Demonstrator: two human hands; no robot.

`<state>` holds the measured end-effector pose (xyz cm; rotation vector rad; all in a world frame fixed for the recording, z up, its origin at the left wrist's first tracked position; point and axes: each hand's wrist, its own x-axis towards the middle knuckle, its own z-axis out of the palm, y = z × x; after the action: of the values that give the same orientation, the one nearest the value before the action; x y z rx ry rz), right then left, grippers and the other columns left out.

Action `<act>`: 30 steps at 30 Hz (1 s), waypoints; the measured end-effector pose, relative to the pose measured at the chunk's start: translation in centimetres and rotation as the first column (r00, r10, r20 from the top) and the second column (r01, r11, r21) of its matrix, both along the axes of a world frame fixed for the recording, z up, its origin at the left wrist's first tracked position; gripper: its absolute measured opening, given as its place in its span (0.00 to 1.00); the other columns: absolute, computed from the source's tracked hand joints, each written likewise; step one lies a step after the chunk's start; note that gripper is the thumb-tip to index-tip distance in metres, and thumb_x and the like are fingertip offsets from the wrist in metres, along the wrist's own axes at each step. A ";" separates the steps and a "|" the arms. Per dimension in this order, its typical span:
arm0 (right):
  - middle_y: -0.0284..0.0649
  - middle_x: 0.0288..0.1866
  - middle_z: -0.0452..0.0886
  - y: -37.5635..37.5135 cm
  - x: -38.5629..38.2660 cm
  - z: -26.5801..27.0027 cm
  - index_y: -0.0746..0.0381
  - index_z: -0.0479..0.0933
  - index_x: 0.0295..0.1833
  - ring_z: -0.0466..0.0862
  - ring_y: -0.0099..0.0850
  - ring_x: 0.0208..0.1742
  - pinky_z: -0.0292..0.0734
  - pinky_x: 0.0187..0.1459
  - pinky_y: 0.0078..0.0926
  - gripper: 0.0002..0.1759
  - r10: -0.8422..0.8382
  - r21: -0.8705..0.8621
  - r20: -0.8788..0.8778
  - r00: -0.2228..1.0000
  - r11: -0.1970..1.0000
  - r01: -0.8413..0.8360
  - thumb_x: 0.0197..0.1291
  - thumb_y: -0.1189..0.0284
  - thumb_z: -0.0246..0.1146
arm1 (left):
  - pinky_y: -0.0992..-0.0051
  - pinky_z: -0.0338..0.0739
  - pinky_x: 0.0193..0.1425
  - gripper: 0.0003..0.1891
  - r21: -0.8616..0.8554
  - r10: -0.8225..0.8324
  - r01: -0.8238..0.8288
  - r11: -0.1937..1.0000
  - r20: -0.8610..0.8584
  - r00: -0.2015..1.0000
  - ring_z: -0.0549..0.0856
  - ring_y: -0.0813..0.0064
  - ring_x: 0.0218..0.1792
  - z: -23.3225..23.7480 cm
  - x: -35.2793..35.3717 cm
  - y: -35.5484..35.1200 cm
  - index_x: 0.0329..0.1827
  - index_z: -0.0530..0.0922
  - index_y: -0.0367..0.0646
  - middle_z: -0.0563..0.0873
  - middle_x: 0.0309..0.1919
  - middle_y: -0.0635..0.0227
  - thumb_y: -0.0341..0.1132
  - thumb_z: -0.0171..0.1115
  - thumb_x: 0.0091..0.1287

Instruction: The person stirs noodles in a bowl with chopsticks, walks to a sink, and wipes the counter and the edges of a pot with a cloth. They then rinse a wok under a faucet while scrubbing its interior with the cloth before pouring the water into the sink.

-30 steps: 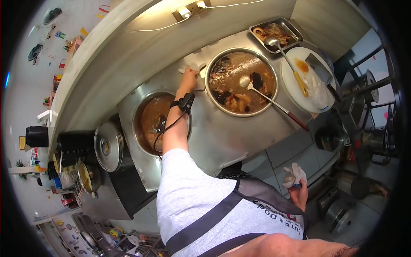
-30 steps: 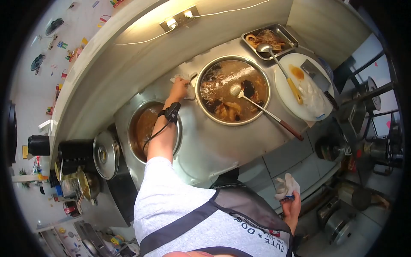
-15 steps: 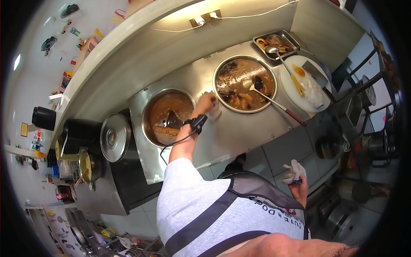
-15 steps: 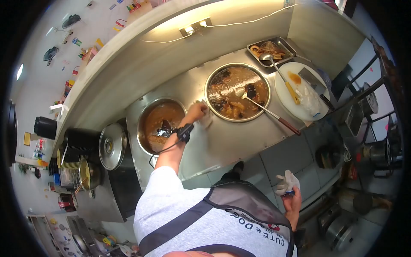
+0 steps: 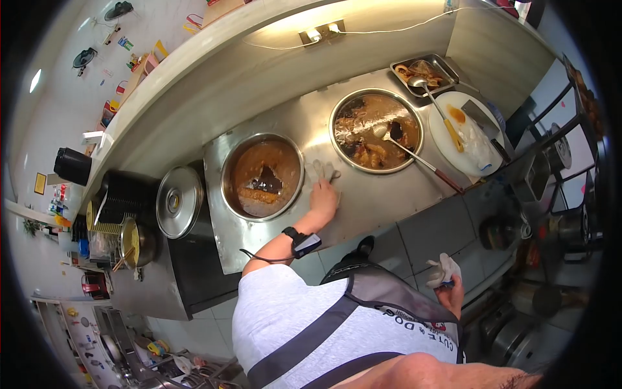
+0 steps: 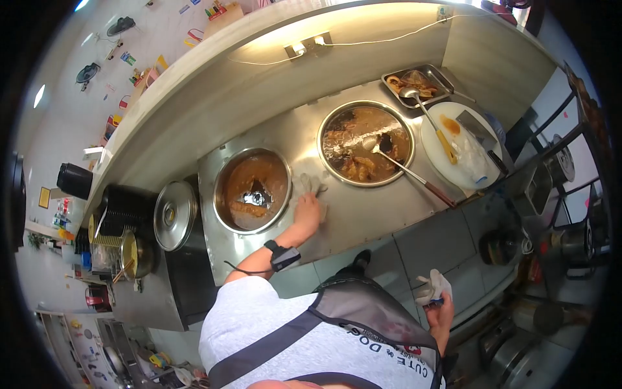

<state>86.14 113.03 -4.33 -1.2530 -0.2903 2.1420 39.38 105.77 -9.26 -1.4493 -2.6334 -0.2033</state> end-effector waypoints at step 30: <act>0.43 0.63 0.68 -0.3 1.4 0.9 0.59 0.60 0.67 0.69 0.41 0.62 0.65 0.62 0.44 0.27 -0.078 -0.047 -0.021 0.997 0.996 0.077 0.62 0.64 0.49 | 0.60 0.78 0.32 0.06 -0.165 -0.218 0.251 0.954 0.194 0.956 0.85 0.58 0.33 0.9 1.4 8.3 0.29 0.84 0.41 0.85 0.29 0.55 0.28 0.59 0.50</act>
<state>87.59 112.72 -3.41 -1.2446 -0.1803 2.1063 40.78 114.03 -8.40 -1.8925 -2.6693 -0.1099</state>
